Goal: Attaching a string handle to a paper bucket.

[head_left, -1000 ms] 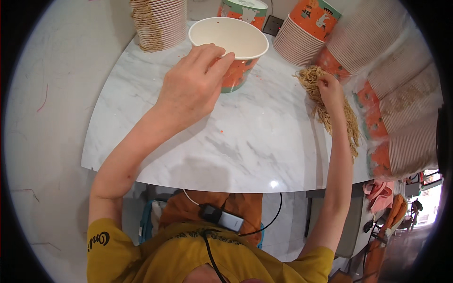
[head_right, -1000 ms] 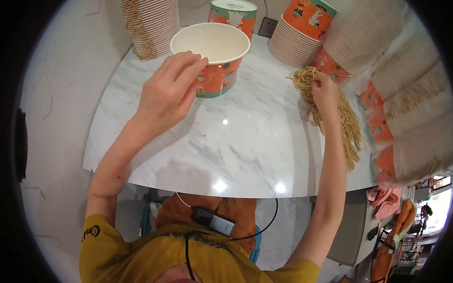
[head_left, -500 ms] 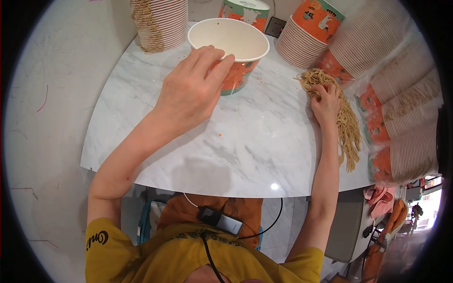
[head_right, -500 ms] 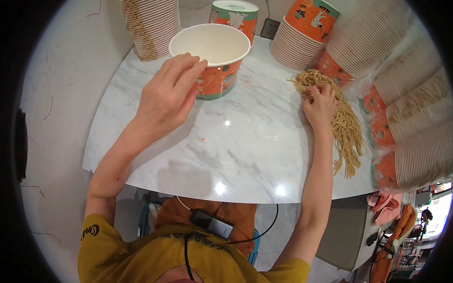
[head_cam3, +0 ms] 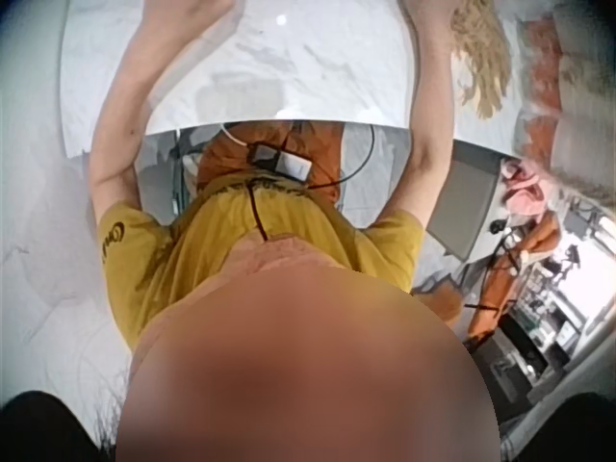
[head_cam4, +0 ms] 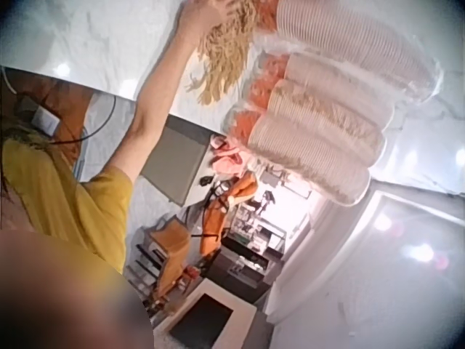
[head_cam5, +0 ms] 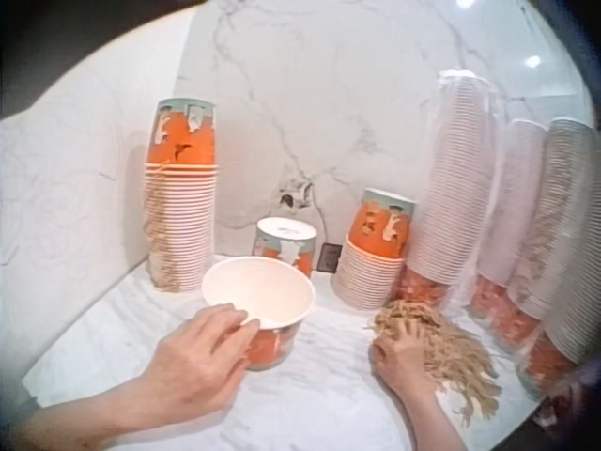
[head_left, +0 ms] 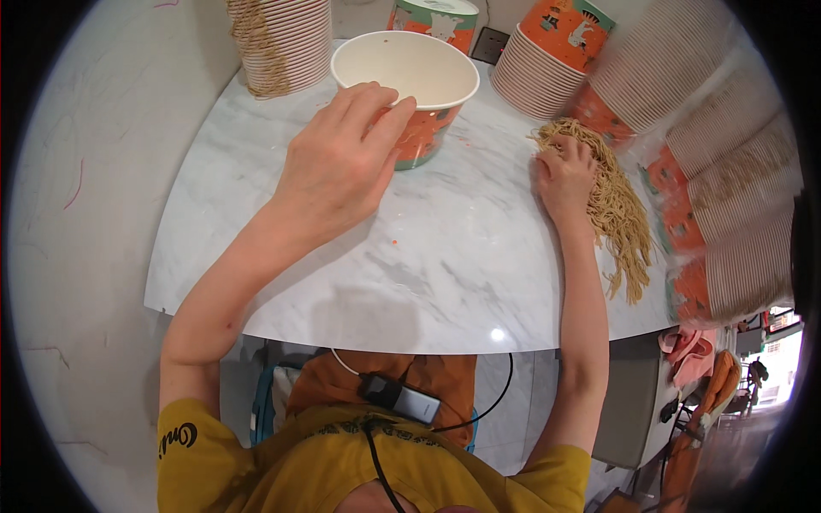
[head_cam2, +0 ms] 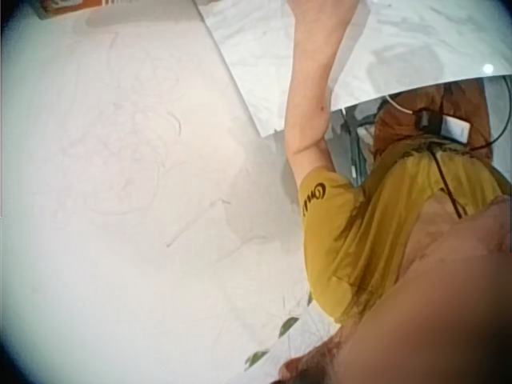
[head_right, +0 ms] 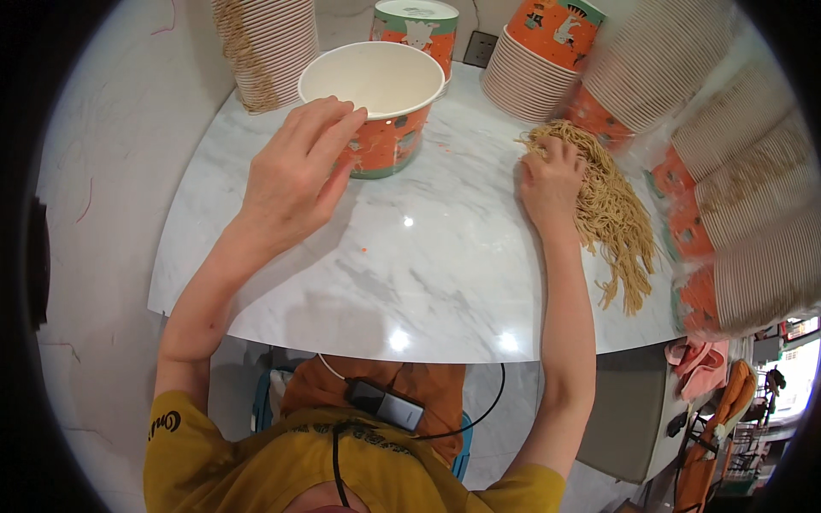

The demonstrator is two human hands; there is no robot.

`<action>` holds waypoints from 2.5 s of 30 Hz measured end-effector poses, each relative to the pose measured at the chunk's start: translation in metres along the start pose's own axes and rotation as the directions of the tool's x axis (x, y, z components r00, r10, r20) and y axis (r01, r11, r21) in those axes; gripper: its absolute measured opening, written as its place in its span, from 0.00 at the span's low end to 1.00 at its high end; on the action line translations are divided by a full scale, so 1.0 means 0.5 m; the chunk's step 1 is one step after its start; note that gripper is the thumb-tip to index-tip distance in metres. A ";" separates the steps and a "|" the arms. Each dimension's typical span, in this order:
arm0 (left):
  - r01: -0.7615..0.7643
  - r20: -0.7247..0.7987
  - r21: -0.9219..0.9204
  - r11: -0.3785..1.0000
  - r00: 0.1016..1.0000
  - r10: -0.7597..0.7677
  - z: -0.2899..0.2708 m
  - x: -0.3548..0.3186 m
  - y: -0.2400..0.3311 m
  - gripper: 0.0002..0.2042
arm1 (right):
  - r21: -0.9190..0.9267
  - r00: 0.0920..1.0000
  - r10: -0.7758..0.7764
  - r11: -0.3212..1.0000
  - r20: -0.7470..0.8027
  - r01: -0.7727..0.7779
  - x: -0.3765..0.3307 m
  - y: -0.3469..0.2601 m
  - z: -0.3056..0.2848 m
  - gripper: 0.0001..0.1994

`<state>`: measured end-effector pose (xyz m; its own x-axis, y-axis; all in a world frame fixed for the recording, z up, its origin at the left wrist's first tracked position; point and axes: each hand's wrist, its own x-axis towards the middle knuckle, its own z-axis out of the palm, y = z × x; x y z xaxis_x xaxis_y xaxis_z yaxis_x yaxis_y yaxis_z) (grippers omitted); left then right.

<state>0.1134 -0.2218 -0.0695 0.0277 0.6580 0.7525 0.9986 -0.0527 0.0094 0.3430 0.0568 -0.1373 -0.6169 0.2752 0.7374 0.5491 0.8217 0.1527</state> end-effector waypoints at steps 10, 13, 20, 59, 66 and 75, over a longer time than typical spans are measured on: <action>-0.048 -0.052 0.027 0.998 0.997 0.049 0.003 0.004 0.000 0.22 | 0.173 0.986 -0.160 0.974 0.048 0.149 0.008 -0.064 -0.005 0.05; -0.041 -0.046 0.034 0.999 0.998 0.042 0.005 0.001 0.000 0.22 | 0.301 0.960 -0.270 0.924 0.070 0.237 0.009 -0.105 -0.018 0.04; -0.044 -0.056 0.097 0.994 0.997 0.050 0.008 -0.003 0.004 0.23 | 0.427 0.918 -0.384 0.850 0.099 0.310 0.018 -0.184 -0.053 0.06; 0.551 0.606 -0.792 -0.263 0.762 -0.230 0.162 0.061 0.133 0.10 | 0.795 0.944 0.207 0.601 -0.255 0.083 0.043 -0.220 -0.136 0.24; 0.593 0.605 -0.792 -0.142 0.735 -0.306 0.158 0.062 0.116 0.10 | 0.770 0.942 0.219 0.635 -0.253 0.059 0.051 -0.176 -0.110 0.27; 0.567 0.542 -0.819 -0.089 0.713 -0.446 0.153 0.075 0.102 0.10 | -0.214 0.775 0.472 0.882 0.421 -0.420 -0.019 0.021 -0.066 0.31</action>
<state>0.1689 -0.1421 -0.0912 -0.4006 0.8993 0.1755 -0.1103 -0.2374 0.9651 0.3732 0.0463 -0.1208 -0.4563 0.8108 0.3667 0.8642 0.5019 -0.0344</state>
